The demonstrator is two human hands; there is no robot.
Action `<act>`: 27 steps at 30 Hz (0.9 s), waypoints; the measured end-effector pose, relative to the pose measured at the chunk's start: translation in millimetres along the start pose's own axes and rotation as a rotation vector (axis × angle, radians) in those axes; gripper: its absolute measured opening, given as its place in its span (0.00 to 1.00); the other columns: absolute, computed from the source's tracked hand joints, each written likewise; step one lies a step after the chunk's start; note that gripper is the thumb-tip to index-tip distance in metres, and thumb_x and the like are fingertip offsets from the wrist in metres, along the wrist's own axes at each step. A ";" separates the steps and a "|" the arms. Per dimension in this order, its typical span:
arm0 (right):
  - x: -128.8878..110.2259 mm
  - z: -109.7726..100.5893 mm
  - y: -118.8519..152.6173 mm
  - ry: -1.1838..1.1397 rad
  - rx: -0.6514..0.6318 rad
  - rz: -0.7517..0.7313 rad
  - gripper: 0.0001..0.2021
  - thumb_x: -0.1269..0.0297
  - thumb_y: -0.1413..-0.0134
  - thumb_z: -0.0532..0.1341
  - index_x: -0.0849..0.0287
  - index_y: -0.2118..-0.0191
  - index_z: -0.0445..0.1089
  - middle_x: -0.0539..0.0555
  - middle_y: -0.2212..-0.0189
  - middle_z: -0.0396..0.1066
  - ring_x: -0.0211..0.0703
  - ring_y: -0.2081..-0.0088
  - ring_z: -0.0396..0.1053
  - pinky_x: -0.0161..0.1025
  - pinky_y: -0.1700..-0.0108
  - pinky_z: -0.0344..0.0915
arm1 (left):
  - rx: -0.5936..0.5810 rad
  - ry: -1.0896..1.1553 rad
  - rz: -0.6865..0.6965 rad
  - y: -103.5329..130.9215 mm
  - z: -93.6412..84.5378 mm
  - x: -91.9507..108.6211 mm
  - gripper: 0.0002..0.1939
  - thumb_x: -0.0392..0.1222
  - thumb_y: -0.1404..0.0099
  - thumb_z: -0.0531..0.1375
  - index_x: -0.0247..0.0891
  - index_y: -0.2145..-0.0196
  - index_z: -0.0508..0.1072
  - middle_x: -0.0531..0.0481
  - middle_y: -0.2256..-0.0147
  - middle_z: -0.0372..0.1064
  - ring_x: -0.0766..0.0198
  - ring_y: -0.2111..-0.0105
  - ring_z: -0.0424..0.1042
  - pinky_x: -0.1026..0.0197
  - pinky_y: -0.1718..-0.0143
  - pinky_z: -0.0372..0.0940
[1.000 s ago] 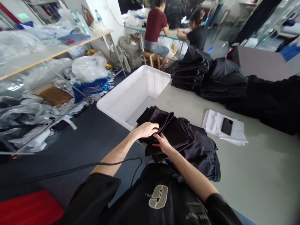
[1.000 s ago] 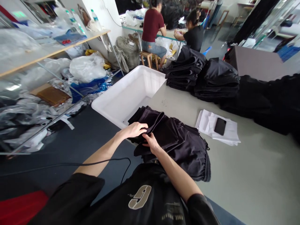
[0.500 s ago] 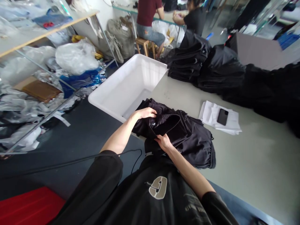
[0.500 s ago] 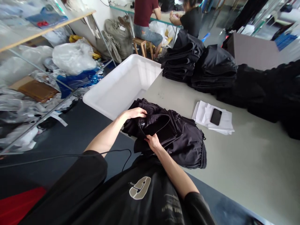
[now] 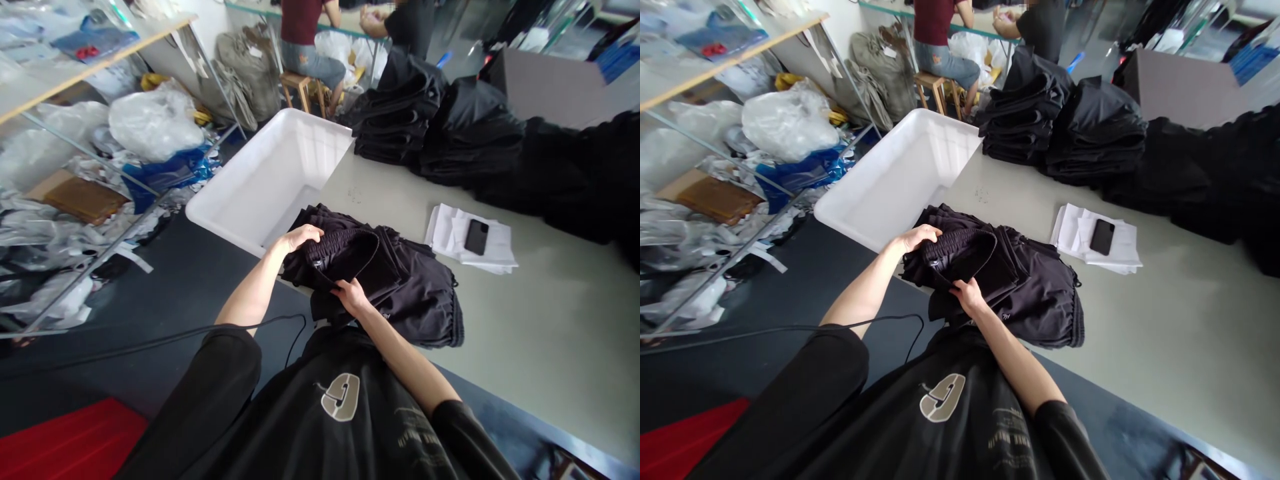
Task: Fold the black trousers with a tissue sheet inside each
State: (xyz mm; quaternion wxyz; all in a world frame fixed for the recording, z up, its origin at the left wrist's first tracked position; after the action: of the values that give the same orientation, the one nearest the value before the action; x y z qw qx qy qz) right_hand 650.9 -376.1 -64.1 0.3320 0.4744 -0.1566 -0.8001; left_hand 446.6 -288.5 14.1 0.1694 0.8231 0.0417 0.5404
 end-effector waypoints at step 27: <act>-65.7 -134.4 78.2 0.278 0.329 -0.051 0.20 0.49 0.56 0.67 0.55 0.59 0.69 0.54 0.66 0.77 0.48 0.66 0.76 0.45 0.65 0.75 | 0.447 -0.587 0.346 126.3 137.1 66.6 0.19 0.38 0.32 0.57 0.41 0.44 0.70 0.38 0.45 0.71 0.49 0.41 0.69 0.45 0.37 0.63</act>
State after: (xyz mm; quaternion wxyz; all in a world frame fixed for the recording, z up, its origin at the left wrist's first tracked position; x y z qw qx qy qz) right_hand 818.5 -380.0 -44.1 0.2482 0.6319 -0.2256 -0.6987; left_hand 583.5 -422.5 64.2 -0.1024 0.9538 -0.0310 0.2808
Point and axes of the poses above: each hand's wrist, its own y-axis away from the middle knuckle, its own z-axis out of the palm, x = y × z, the point moved 5 cm from there along -y, towards the middle knuckle
